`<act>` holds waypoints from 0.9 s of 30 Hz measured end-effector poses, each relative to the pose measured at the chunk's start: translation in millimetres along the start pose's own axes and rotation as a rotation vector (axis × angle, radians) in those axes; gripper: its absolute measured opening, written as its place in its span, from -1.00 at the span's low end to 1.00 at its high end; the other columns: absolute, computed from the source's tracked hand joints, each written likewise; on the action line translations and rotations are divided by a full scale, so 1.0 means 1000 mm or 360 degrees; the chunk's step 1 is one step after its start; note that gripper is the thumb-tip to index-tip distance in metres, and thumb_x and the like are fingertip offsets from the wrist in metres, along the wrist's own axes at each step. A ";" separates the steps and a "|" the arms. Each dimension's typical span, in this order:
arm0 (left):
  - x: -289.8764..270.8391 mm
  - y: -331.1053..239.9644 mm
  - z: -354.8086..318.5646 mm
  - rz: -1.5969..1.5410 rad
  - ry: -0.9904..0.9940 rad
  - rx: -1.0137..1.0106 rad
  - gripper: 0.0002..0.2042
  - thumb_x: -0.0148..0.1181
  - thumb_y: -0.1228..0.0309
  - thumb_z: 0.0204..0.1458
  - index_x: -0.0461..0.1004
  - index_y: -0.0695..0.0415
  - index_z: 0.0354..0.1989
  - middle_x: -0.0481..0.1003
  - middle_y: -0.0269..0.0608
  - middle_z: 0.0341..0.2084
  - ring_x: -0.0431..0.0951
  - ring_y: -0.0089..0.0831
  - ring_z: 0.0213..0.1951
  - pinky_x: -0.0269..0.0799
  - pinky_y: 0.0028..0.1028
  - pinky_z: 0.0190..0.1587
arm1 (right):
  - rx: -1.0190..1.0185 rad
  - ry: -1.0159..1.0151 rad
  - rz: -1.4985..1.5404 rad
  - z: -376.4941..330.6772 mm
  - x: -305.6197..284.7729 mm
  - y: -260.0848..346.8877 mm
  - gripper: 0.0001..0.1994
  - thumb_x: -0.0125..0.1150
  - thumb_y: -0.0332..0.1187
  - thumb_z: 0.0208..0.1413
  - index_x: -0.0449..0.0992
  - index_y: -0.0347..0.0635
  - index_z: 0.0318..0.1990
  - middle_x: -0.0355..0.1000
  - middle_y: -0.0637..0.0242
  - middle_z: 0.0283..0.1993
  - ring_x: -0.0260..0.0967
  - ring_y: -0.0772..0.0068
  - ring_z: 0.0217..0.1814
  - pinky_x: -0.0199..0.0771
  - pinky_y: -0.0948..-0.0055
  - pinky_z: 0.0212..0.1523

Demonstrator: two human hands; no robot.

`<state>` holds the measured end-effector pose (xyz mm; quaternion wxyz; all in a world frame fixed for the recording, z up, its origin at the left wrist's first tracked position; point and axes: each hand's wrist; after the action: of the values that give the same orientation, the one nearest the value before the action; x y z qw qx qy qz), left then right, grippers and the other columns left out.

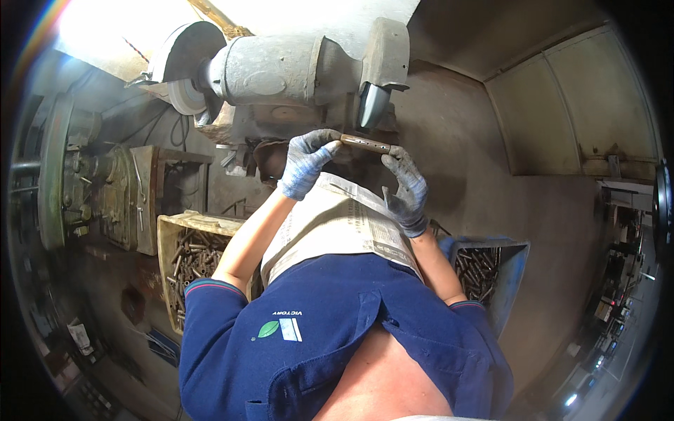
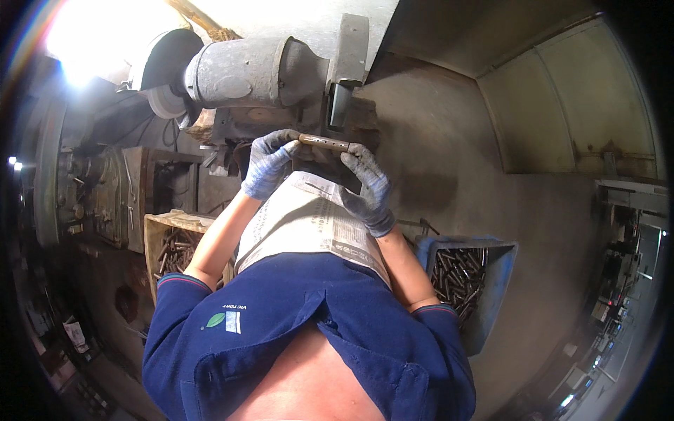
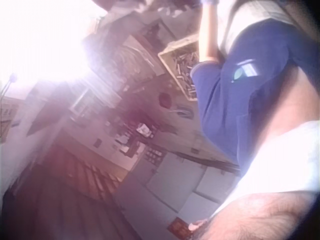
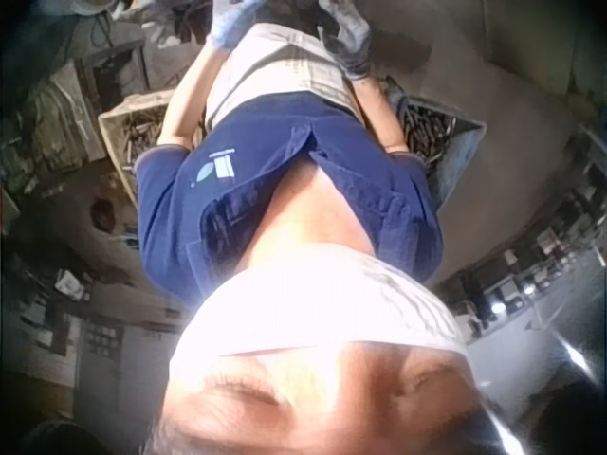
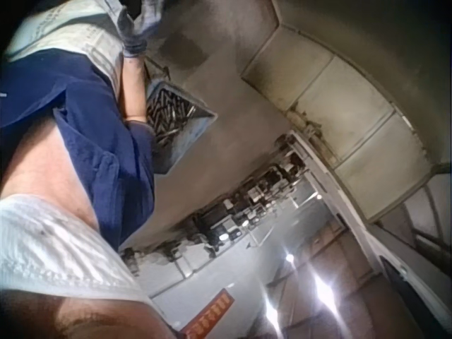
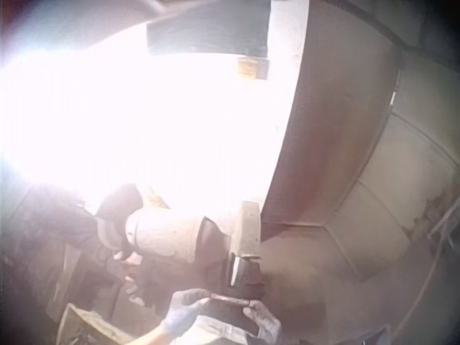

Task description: The person picks up metal tubes from a bin and grinds the ends against a bench grinder one at a time, turning the tube to sand the circumference of the tip. After grinding each piece, the person sets it aside and picks up another tube from the bin to repeat the process.

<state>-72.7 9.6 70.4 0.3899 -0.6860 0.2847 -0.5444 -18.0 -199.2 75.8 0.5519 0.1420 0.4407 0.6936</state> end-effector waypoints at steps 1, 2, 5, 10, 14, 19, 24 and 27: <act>0.002 -0.002 -0.001 -0.0011 0.0030 0.0019 -0.83 0.15 0.53 0.01 0.47 0.31 -0.22 0.52 -0.28 -0.42 0.49 -0.62 -0.41 0.47 -0.60 -0.32 | -0.0002 -0.0001 0.0007 0.001 -0.001 0.004 -0.58 0.21 -0.19 -0.01 0.47 -0.33 -0.06 0.36 0.05 0.02 0.25 0.14 0.14 0.18 0.27 0.17; 0.004 -0.005 -0.001 -0.0013 0.0035 0.0009 -0.84 0.14 0.51 0.02 0.47 0.31 -0.24 0.52 -0.28 -0.44 0.49 -0.62 -0.43 0.48 -0.59 -0.33 | -0.0004 -0.0002 0.0014 0.001 -0.002 0.007 -0.57 0.22 -0.18 -0.02 0.48 -0.33 -0.07 0.36 0.05 0.01 0.25 0.14 0.14 0.18 0.27 0.17; 0.013 -0.014 0.000 -0.0067 0.0024 -0.0049 -0.85 0.14 0.46 0.03 0.47 0.30 -0.30 0.50 -0.27 -0.50 0.47 -0.62 -0.49 0.49 -0.57 -0.37 | -0.0041 -0.0014 -0.0008 0.002 -0.006 0.011 -0.57 0.23 -0.17 -0.03 0.49 -0.33 -0.08 0.36 0.04 0.01 0.26 0.13 0.13 0.19 0.26 0.16; 0.021 -0.014 0.011 0.0120 -0.0091 -0.0177 -0.82 0.14 0.38 0.05 0.45 0.27 -0.42 0.47 -0.25 -0.62 0.46 -0.58 -0.58 0.48 -0.55 -0.44 | -0.0058 0.0054 -0.0146 0.004 -0.009 0.014 -0.57 0.24 -0.17 -0.04 0.49 -0.32 -0.10 0.37 0.04 0.00 0.28 0.13 0.11 0.20 0.28 0.15; 0.020 -0.008 0.013 0.0270 -0.0079 -0.0100 -0.87 0.15 0.45 0.03 0.48 0.28 -0.42 0.49 -0.28 -0.59 0.44 -0.62 -0.56 0.38 -0.61 -0.47 | 0.0044 0.0049 -0.0137 0.002 -0.010 0.009 -0.62 0.22 -0.25 -0.02 0.50 -0.31 -0.09 0.36 0.05 0.01 0.29 0.15 0.11 0.22 0.30 0.14; 0.015 0.008 0.017 0.0382 -0.0126 0.0033 -0.91 0.17 0.50 0.00 0.50 0.28 -0.36 0.52 -0.32 -0.55 0.42 -0.69 -0.52 0.34 -0.66 -0.47 | 0.0242 -0.0003 -0.0046 -0.006 -0.003 -0.008 -0.71 0.11 -0.54 -0.02 0.49 -0.29 -0.07 0.34 0.11 0.06 0.26 0.24 0.15 0.24 0.35 0.14; -0.002 0.026 0.025 0.0471 -0.0122 -0.0008 -0.91 0.15 0.51 0.02 0.50 0.29 -0.35 0.52 -0.31 -0.53 0.44 -0.67 -0.50 0.37 -0.66 -0.44 | 0.0220 0.0024 -0.0290 -0.004 0.001 -0.018 -0.70 0.05 -0.65 -0.03 0.50 -0.28 -0.09 0.37 0.14 0.04 0.29 0.31 0.12 0.30 0.42 0.11; -0.001 0.032 0.029 0.0376 -0.0153 -0.0073 -0.91 0.15 0.52 0.02 0.49 0.29 -0.34 0.51 -0.30 -0.52 0.45 -0.65 -0.49 0.41 -0.64 -0.42 | 0.0305 -0.0043 -0.0123 -0.008 0.007 -0.036 -0.72 0.06 -0.64 -0.01 0.50 -0.29 -0.11 0.39 0.13 0.01 0.33 0.31 0.08 0.34 0.46 0.08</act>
<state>-43.8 -0.3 40.4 0.4487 -0.6817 0.3568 -0.4546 -2.5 -197.0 41.3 0.5680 0.1863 0.5026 0.6245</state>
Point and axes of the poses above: each hand's wrist, its own z-axis towards the middle knuckle, its own x-axis out of the palm, y = z × x
